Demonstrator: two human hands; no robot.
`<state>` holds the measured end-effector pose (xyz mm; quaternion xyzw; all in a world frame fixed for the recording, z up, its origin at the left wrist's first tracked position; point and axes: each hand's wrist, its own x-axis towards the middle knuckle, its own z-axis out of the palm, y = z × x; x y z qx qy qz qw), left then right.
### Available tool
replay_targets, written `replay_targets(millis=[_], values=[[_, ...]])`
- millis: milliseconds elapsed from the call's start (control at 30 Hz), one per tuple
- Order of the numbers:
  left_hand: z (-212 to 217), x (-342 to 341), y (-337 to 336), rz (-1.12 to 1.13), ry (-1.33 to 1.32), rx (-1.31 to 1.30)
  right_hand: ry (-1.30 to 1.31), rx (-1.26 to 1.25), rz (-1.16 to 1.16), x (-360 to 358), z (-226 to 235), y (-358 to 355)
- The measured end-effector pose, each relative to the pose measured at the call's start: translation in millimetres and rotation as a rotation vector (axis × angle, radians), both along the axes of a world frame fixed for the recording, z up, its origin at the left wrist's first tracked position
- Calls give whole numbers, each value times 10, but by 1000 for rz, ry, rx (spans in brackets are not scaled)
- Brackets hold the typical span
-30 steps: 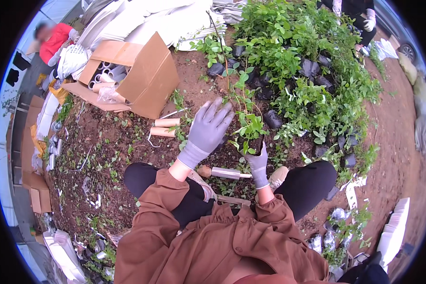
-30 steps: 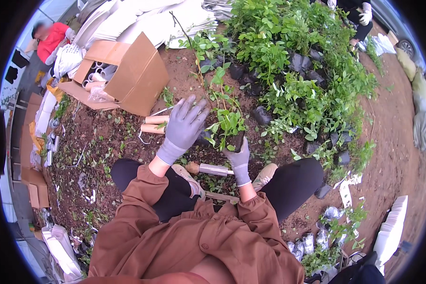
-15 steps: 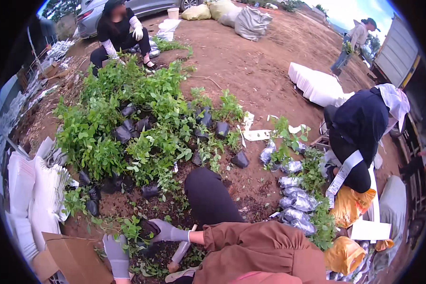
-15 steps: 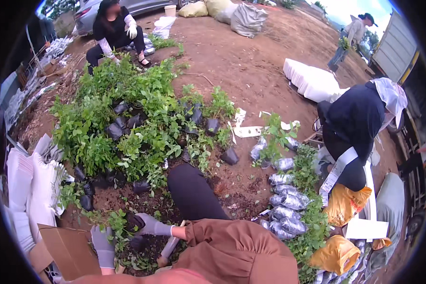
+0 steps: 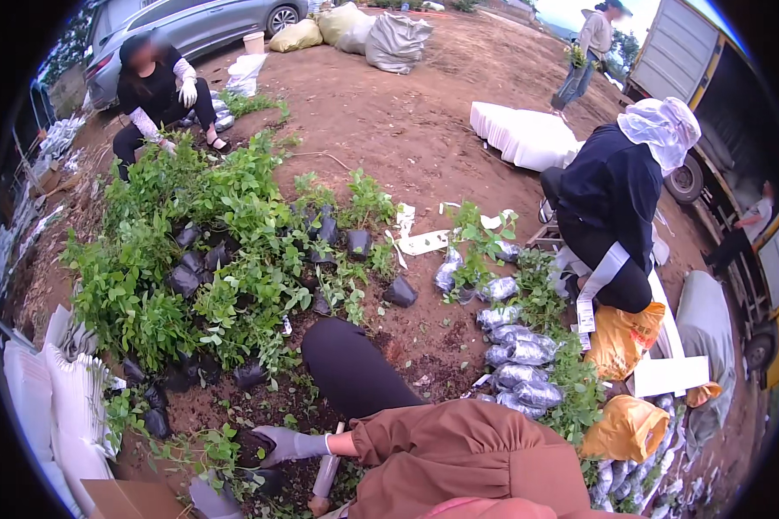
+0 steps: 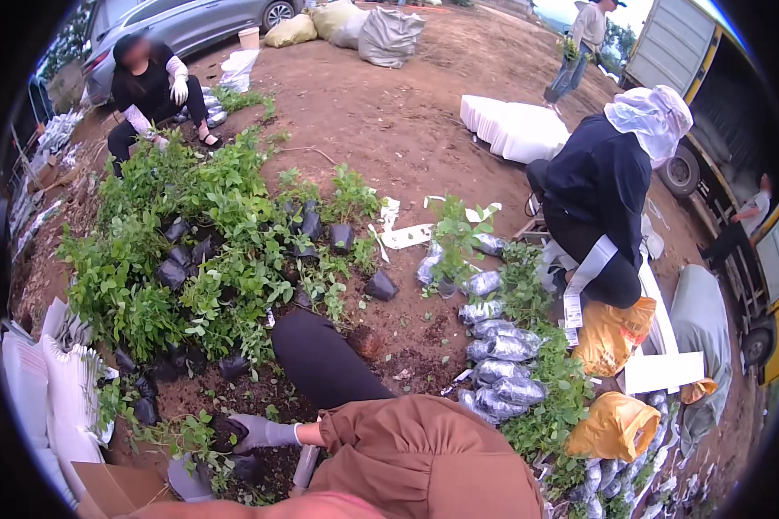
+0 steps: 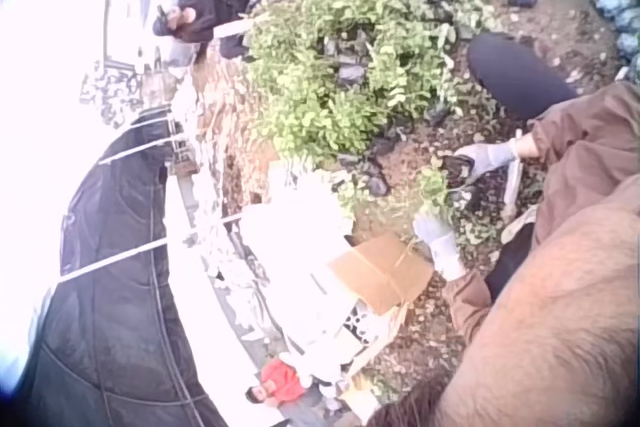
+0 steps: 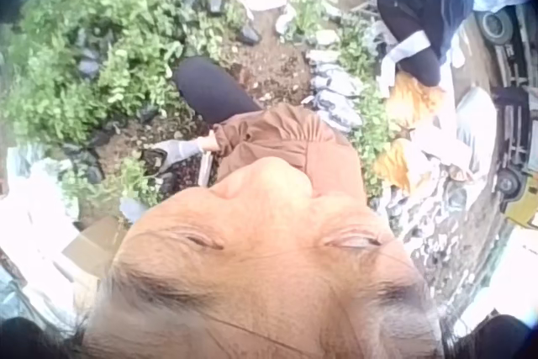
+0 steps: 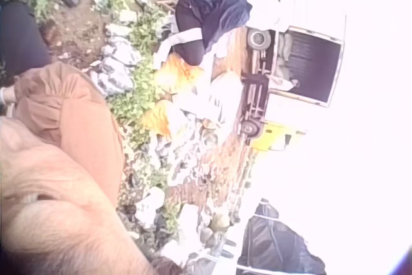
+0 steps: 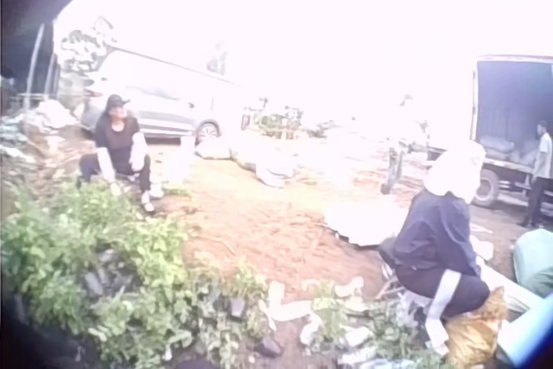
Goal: The recorder is wrapping small potted plants in plastic film and inserting them into cardboard tubes for shipping.
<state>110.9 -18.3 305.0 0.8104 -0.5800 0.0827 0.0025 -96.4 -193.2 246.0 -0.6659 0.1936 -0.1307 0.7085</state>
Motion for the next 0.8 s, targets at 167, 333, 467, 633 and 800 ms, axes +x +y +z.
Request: replay_targets(millis=[167, 333, 467, 633, 800], values=[[-480, -346, -266, 341, 592, -761, -128, 138, -61, -16, 51, 62], [-772, -809, -712, 844, 1354, -1068, -52, -117, -122, -8, 24, 22], [-785, -833, -779, 928, 1389, -1079, -8, -191, -77, 23, -26, -52], [-700, -657, -725, 861, 1420, -1179, -33, -202, -125, 71, -73, 16], [-727, -637, -772, 877, 1364, -1176, -68, -216, -133, 76, -203, 133]])
